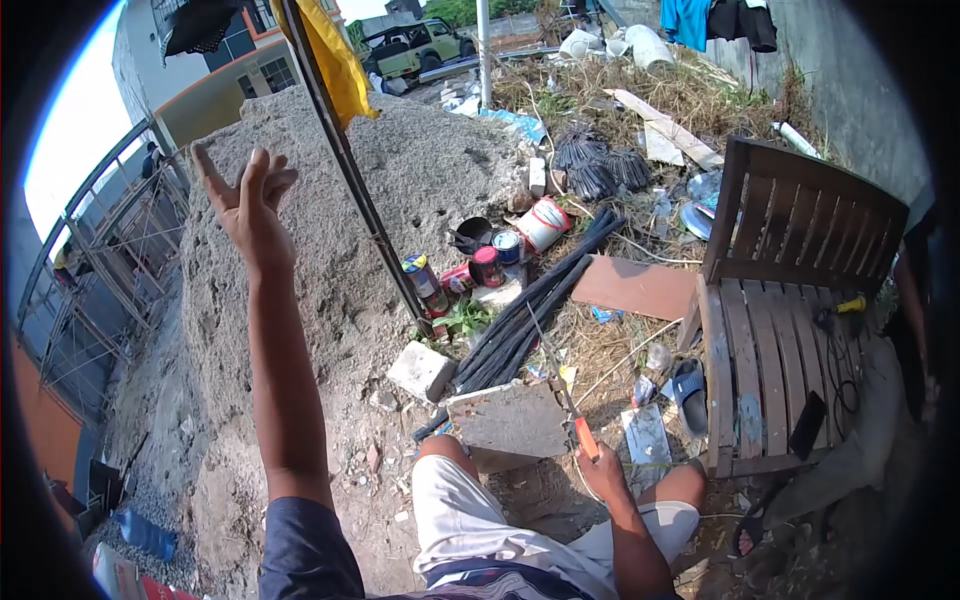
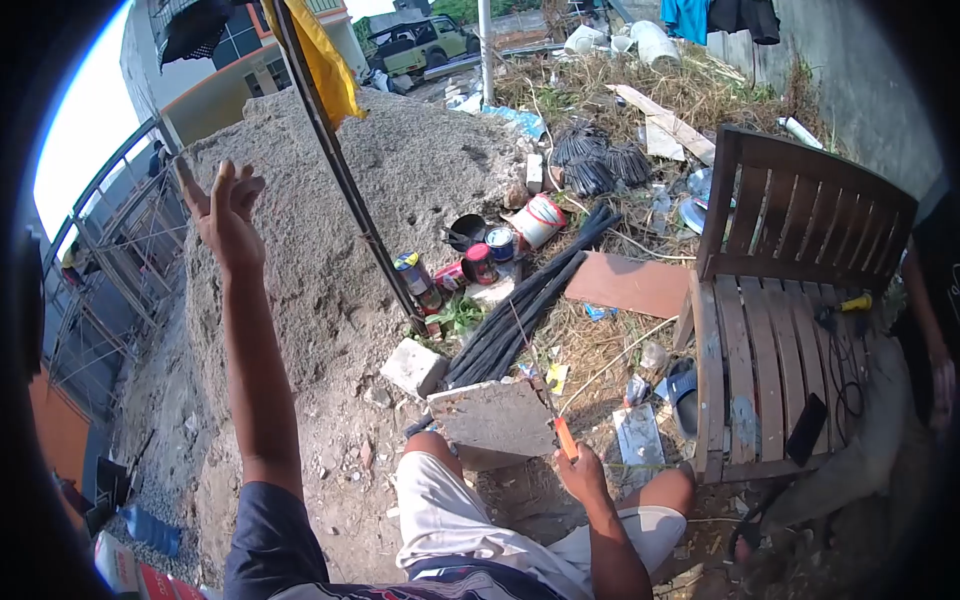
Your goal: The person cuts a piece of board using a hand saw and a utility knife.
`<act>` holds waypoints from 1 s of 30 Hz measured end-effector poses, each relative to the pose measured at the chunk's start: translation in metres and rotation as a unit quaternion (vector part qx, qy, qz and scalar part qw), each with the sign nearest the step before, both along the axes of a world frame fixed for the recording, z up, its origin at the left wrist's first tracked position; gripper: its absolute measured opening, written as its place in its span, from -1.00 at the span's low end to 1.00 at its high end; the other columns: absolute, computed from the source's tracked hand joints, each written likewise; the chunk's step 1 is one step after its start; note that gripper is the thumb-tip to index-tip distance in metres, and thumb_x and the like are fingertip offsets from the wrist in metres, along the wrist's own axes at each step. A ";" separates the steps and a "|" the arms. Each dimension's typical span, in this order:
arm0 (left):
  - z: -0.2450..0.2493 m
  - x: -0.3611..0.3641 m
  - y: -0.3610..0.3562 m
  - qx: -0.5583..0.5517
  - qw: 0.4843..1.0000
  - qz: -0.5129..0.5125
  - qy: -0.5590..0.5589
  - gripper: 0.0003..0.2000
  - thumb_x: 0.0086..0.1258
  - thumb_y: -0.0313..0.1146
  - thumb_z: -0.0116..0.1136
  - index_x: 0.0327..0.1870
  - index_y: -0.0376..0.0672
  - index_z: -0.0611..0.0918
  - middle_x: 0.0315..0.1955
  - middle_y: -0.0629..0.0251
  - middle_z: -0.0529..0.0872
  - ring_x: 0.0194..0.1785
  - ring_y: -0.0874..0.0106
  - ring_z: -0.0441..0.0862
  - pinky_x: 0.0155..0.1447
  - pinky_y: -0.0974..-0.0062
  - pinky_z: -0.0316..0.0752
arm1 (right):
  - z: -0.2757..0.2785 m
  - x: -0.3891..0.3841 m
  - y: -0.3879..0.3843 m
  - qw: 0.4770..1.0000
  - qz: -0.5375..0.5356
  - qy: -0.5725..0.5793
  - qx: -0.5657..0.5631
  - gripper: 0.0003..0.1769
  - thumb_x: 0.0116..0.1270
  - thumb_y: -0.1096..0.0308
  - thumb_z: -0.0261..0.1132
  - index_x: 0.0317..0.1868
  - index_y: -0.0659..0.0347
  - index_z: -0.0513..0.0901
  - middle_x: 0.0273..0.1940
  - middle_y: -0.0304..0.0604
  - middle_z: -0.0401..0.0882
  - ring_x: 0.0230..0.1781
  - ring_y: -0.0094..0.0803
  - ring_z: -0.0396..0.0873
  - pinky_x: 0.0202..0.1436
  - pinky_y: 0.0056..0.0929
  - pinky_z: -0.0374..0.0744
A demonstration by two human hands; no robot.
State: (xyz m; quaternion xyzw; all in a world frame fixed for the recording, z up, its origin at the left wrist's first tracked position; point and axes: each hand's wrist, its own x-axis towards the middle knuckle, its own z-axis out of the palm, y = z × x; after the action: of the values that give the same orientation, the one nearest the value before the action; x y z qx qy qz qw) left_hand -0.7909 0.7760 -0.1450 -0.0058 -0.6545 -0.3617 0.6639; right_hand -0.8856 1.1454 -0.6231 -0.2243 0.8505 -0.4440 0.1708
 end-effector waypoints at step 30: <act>-0.001 0.012 -0.005 0.083 0.978 -0.186 -0.046 -0.22 0.53 -0.24 0.10 0.62 -0.21 -0.06 -0.29 0.20 0.67 -0.30 0.44 0.67 -0.12 0.42 0.64 | -0.003 0.002 0.001 0.999 0.001 -0.034 -0.006 -0.32 0.35 -0.13 0.28 -0.01 0.48 0.59 -0.15 0.39 0.64 -0.05 0.27 0.62 0.03 -0.01 0.58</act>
State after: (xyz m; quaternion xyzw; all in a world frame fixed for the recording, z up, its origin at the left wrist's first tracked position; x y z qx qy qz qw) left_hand -0.7789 0.7714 -0.1461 -0.0553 -0.6397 -0.5318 0.5522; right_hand -0.8837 1.1463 -0.6266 -0.2112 0.8414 -0.4558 0.1991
